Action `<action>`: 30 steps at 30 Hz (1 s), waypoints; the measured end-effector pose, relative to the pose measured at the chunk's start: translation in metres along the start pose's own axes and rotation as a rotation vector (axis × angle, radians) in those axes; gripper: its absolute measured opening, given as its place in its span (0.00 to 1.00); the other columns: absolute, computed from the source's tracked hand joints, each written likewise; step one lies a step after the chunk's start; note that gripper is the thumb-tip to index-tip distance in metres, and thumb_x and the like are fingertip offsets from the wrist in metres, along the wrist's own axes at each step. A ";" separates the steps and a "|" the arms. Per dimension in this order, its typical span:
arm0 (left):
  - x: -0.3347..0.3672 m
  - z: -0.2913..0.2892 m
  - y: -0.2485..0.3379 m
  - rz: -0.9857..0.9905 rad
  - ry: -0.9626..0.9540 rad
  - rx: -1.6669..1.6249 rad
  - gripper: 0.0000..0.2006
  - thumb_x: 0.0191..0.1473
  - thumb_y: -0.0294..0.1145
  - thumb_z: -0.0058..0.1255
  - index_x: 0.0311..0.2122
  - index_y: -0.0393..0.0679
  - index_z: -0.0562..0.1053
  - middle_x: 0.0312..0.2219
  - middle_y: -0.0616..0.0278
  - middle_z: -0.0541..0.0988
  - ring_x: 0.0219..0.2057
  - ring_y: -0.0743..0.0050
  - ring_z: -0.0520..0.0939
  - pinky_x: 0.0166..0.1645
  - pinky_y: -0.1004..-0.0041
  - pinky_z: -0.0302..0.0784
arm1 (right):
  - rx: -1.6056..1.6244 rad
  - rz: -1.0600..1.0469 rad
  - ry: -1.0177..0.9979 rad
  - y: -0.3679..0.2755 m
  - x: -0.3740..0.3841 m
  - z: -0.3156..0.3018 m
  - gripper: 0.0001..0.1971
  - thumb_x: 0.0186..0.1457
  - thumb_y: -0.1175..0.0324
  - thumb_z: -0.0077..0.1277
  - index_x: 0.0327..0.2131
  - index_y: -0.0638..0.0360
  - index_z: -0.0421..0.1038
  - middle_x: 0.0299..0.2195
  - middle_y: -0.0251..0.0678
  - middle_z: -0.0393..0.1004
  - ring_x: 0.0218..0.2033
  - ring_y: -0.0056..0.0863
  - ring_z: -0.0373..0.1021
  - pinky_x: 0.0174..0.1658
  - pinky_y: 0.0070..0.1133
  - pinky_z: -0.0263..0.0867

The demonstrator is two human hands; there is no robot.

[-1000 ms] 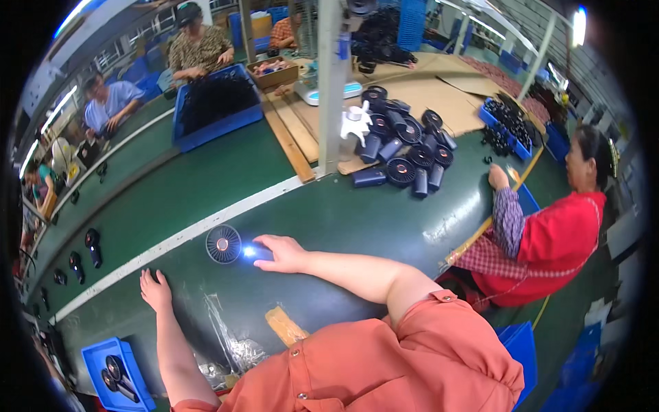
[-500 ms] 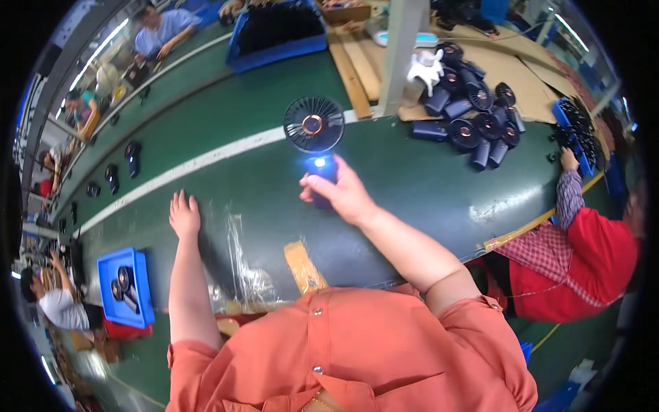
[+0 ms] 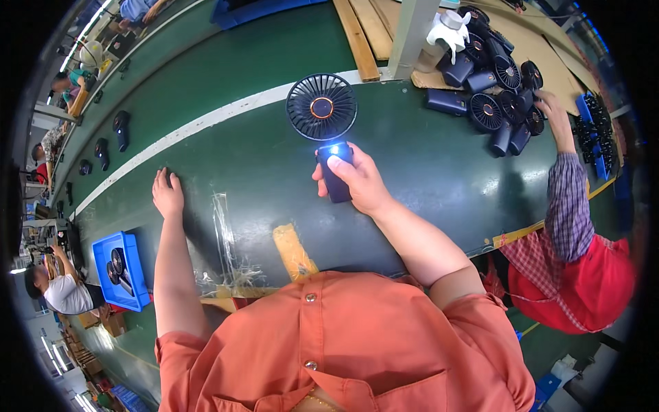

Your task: The person tests handheld fans by taking them from a conveyor belt, pressing their power buttons by hand to activate them, rotating them, and placing them onto a pile.

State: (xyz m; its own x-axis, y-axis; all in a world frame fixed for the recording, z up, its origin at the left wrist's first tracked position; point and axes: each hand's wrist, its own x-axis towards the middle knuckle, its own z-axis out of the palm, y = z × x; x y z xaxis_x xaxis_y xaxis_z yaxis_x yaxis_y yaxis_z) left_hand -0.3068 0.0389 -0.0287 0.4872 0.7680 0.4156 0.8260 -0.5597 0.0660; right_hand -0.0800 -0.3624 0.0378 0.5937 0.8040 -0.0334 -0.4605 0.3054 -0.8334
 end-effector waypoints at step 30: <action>0.003 0.004 -0.008 0.004 0.007 -0.031 0.21 0.55 0.46 0.40 0.51 0.50 0.68 0.54 0.63 0.67 0.56 0.61 0.65 0.57 0.60 0.60 | -0.104 0.031 -0.030 0.005 0.000 -0.008 0.15 0.56 0.64 0.46 0.43 0.62 0.61 0.29 0.39 0.71 0.24 0.25 0.71 0.30 0.20 0.68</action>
State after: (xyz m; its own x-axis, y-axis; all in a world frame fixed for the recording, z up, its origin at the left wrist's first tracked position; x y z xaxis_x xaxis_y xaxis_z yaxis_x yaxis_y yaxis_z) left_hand -0.3104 0.0467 -0.0317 0.4884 0.7637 0.4221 0.8150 -0.5721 0.0921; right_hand -0.0772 -0.3646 0.0295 0.5595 0.8276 -0.0450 -0.4064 0.2266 -0.8851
